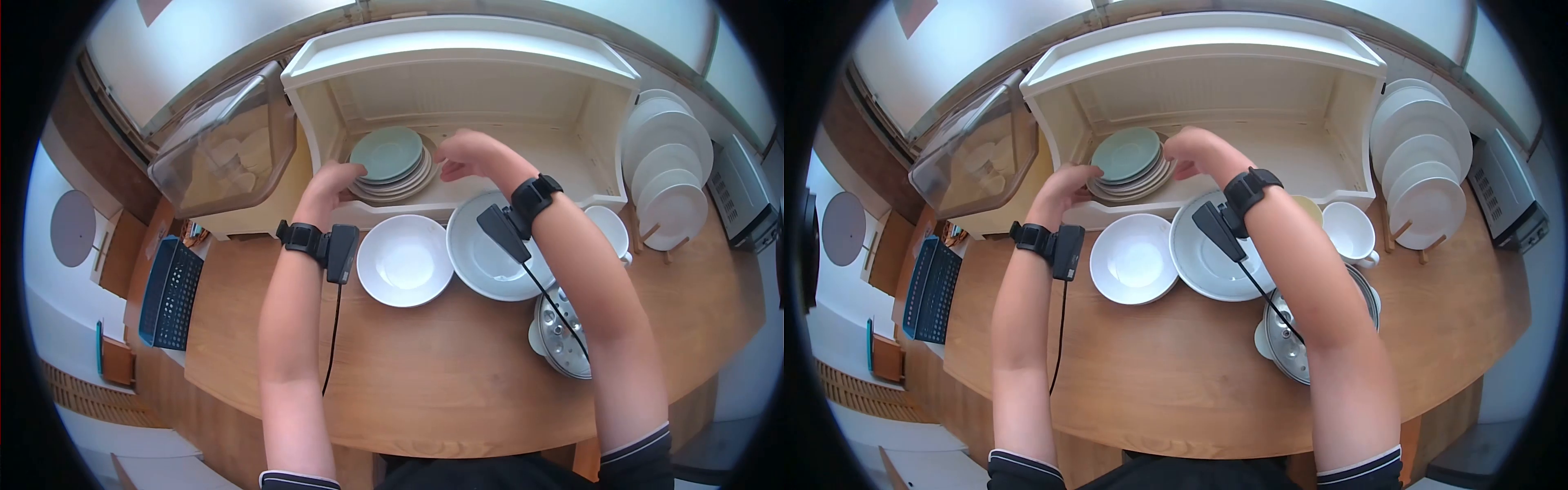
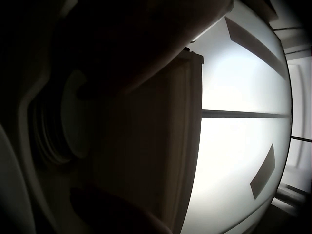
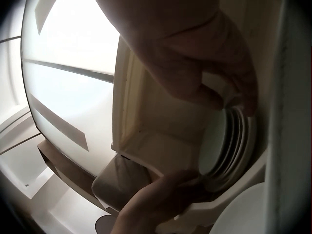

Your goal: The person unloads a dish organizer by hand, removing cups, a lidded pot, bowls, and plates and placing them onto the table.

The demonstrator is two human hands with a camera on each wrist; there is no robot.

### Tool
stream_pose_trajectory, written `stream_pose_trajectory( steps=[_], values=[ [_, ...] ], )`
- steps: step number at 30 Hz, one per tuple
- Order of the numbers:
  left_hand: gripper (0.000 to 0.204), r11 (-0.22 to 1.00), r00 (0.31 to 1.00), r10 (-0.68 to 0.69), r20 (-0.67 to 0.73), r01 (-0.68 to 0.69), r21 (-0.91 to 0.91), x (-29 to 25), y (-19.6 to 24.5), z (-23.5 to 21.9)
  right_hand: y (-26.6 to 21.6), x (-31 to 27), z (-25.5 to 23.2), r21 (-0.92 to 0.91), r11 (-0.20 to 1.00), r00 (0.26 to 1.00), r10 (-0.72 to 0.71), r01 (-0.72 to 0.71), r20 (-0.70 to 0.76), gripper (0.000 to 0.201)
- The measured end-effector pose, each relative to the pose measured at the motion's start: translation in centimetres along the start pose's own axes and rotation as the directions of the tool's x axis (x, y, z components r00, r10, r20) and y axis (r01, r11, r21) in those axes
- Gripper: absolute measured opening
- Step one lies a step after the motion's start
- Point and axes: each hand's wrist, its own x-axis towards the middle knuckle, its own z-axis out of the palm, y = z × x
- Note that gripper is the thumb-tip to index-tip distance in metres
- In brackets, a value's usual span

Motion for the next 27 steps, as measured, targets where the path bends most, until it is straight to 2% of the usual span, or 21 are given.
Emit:
stream_pose_trajectory(
  steps=[4, 14, 21, 27],
  values=[
    [0.038, 0.998, 0.999, -0.006, -0.049, 0.008, 0.060, 0.9, 0.0, 0.4, 0.3, 2.3, 0.1, -0.002, 0.998, 0.998, 0.067, -0.067, -0.011, 0.040],
    [0.033, 0.996, 0.999, -0.039, -0.001, 0.039, -0.080, 3.3, -0.6, 0.6, 1.9, 6.9, 1.3, -0.101, 0.978, 0.982, 0.186, -0.182, 0.027, 0.023],
    [0.036, 0.987, 0.999, -0.041, -0.027, 0.036, -0.159, 2.3, 0.2, 1.2, 2.7, 7.6, 1.3, -0.071, 0.983, 0.984, 0.174, -0.171, 0.043, 0.019],
    [0.036, 0.965, 0.998, -0.001, -0.058, -0.014, -0.261, 1.9, 0.4, 1.4, 3.0, 7.7, 0.5, -0.002, 0.997, 0.995, 0.083, -0.083, 0.050, 0.016]
  ],
)
